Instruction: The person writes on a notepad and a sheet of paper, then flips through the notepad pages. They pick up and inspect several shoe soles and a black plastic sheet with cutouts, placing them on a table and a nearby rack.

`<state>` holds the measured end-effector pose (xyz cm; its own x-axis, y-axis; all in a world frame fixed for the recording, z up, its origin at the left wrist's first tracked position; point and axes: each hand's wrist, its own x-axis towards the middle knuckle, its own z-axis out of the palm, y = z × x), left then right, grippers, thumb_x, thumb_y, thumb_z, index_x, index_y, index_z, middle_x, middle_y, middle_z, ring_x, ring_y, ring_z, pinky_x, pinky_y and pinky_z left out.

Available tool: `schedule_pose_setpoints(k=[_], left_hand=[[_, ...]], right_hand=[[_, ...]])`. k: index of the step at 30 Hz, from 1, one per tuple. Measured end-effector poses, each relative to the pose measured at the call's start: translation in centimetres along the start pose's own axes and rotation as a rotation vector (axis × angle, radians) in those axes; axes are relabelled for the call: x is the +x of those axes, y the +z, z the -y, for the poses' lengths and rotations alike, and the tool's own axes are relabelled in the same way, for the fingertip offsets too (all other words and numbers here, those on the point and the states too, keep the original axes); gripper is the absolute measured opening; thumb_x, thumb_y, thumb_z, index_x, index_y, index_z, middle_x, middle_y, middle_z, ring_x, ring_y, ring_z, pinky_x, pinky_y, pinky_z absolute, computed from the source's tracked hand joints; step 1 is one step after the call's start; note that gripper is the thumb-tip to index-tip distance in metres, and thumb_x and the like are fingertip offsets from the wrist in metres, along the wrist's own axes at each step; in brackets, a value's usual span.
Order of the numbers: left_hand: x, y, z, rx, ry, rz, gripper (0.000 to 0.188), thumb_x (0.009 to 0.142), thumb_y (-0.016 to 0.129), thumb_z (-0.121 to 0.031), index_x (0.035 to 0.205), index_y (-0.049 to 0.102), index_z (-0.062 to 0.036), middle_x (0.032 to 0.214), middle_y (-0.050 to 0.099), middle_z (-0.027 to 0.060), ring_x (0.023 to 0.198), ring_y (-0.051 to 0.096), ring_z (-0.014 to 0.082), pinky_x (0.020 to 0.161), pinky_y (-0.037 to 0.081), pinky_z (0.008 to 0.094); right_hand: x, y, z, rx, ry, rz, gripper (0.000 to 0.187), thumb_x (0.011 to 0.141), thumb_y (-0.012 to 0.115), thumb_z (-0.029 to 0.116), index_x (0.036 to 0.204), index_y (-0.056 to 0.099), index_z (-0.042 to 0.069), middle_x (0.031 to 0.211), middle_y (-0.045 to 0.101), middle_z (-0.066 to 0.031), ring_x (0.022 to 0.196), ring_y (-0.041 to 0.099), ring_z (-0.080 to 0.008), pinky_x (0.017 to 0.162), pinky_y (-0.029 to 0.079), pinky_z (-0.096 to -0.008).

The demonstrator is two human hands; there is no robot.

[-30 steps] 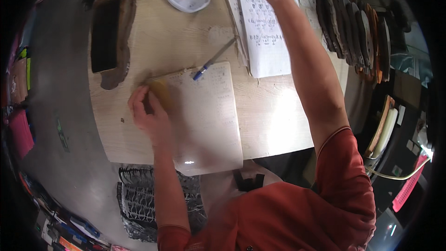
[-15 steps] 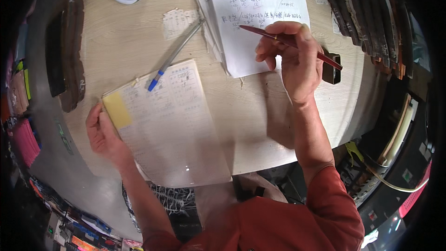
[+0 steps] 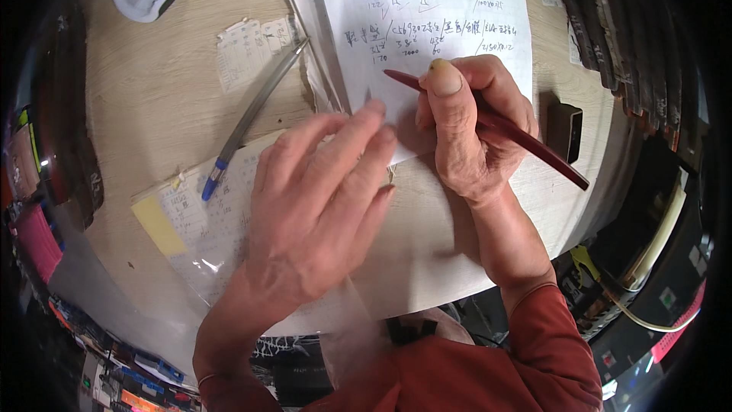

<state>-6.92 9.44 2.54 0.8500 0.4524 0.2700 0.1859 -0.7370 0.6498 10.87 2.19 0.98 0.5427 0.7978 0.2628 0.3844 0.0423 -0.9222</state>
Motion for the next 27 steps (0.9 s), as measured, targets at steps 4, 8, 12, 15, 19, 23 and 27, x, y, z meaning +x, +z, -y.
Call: schedule_pose_setpoints(k=[4, 8, 12, 15, 19, 23, 27], left_hand=[[0.1, 0.6, 0.8, 0.024, 0.000, 0.017, 0.050, 0.079, 0.078, -0.009, 0.126, 0.065, 0.0043, 0.134, 0.065, 0.0184, 0.111, 0.060, 0.0366, 0.096, 0.048, 0.0447], [-0.2, 0.8, 1.1, 0.010, -0.030, 0.036, 0.047, 0.081, 0.077, -0.012, 0.124, 0.066, 0.0042, 0.133, 0.065, 0.0177, 0.112, 0.060, 0.0361, 0.096, 0.048, 0.0442], [-0.2, 0.9, 1.4, -0.010, -0.043, 0.029, 0.042, 0.083, 0.076, -0.013, 0.121, 0.069, 0.0042, 0.131, 0.066, 0.0171, 0.111, 0.059, 0.0353, 0.096, 0.048, 0.0435], [-0.2, 0.8, 1.3, -0.019, -0.060, 0.037, 0.041, 0.083, 0.076, -0.012, 0.120, 0.069, 0.0042, 0.131, 0.066, 0.0167, 0.110, 0.059, 0.0346, 0.095, 0.048, 0.0430], [-0.3, 1.0, 1.4, -0.028, -0.056, 0.016, 0.041, 0.082, 0.075, -0.011, 0.120, 0.070, 0.0042, 0.131, 0.067, 0.0158, 0.109, 0.059, 0.0338, 0.094, 0.049, 0.0420], [-0.3, 1.1, 1.5, -0.031, -0.059, 0.015, 0.042, 0.081, 0.076, -0.010, 0.121, 0.071, 0.0039, 0.131, 0.067, 0.0152, 0.109, 0.059, 0.0332, 0.094, 0.049, 0.0412], [-0.1, 1.0, 1.4, -0.041, -0.058, 0.002, 0.041, 0.076, 0.078, -0.005, 0.115, 0.072, 0.0065, 0.128, 0.068, 0.0170, 0.106, 0.063, 0.0318, 0.088, 0.050, 0.0395]], right_hand=[[0.0, 0.0, -0.3, -0.089, -0.021, 0.023, 0.016, 0.099, 0.068, 0.016, 0.090, 0.068, 0.003, 0.069, 0.065, -0.0036, 0.049, 0.059, -0.0108, 0.042, 0.045, -0.0253], [-0.2, -0.1, -0.3, -0.333, -0.137, 0.068, 0.007, 0.096, 0.070, 0.010, 0.096, 0.069, 0.003, 0.072, 0.065, -0.0053, 0.050, 0.060, -0.0175, 0.042, 0.046, -0.0289], [-0.3, 0.1, -0.2, -0.295, -0.089, 0.050, 0.012, 0.093, 0.074, 0.009, 0.101, 0.068, 0.004, 0.074, 0.066, -0.0055, 0.051, 0.062, -0.0205, 0.044, 0.047, -0.0312], [-0.3, 0.2, -0.1, -0.237, -0.033, 0.056, 0.011, 0.092, 0.075, 0.011, 0.099, 0.069, 0.004, 0.074, 0.066, -0.0053, 0.052, 0.063, -0.0207, 0.045, 0.048, -0.0316], [-0.1, 0.4, -0.1, -0.276, -0.049, 0.081, 0.009, 0.092, 0.075, 0.011, 0.098, 0.070, 0.006, 0.076, 0.067, -0.0052, 0.053, 0.064, -0.0200, 0.045, 0.049, -0.0315], [0.0, 0.4, -0.1, -0.348, -0.094, 0.108, 0.008, 0.093, 0.074, 0.010, 0.100, 0.071, 0.008, 0.078, 0.067, -0.0050, 0.054, 0.065, -0.0192, 0.045, 0.049, -0.0312], [-0.1, 0.3, 0.1, -0.343, -0.050, 0.114, 0.008, 0.093, 0.074, 0.010, 0.100, 0.072, 0.009, 0.078, 0.067, -0.0046, 0.054, 0.064, -0.0188, 0.044, 0.049, -0.0310]])
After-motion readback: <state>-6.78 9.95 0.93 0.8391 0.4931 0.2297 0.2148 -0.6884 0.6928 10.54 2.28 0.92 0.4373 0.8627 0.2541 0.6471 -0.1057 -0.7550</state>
